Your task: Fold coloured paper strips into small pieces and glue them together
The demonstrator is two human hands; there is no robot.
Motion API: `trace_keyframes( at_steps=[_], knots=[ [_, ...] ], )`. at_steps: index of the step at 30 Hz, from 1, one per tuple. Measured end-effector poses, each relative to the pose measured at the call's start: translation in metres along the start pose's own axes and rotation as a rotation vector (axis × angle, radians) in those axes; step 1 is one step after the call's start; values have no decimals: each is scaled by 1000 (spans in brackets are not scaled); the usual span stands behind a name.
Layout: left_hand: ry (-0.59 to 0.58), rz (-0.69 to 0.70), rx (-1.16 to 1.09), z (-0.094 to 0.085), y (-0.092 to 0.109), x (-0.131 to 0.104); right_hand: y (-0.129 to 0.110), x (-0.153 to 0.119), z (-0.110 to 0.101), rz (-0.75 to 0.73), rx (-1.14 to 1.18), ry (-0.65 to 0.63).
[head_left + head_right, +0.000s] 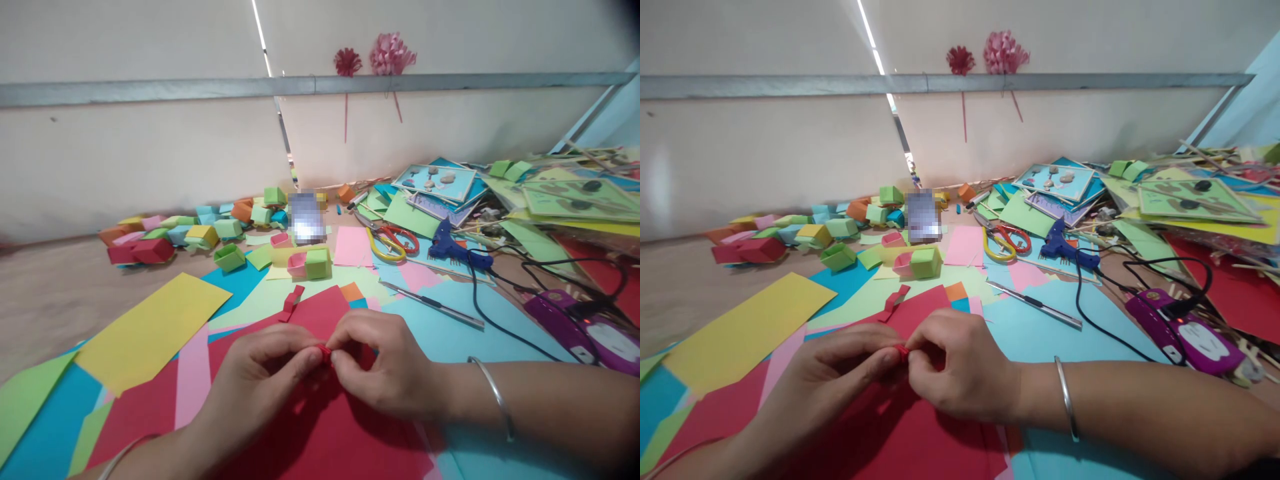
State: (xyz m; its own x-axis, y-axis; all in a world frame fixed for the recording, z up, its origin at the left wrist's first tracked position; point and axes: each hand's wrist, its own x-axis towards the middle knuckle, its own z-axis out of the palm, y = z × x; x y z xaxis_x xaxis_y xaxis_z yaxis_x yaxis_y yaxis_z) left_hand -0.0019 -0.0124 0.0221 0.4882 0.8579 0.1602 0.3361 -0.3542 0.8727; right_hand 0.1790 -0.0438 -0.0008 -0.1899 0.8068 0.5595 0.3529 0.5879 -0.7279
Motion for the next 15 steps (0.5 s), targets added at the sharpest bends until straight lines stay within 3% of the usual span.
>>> trace_keyframes(
  at_steps=[3,7,11,15],
  knots=[
    [-24,2,-10,2,2,-1,-4,3,-2,133,71,-35],
    [-54,-99,-128,5,-1,-5,-11,3,-4,278,155,-114],
    [-39,-112,-182,2,-6,-9,-17,2,-4,275,125,-105],
    [4,0,-51,-2,-6,-11,-18,5,-8,285,143,-156]
  ],
)
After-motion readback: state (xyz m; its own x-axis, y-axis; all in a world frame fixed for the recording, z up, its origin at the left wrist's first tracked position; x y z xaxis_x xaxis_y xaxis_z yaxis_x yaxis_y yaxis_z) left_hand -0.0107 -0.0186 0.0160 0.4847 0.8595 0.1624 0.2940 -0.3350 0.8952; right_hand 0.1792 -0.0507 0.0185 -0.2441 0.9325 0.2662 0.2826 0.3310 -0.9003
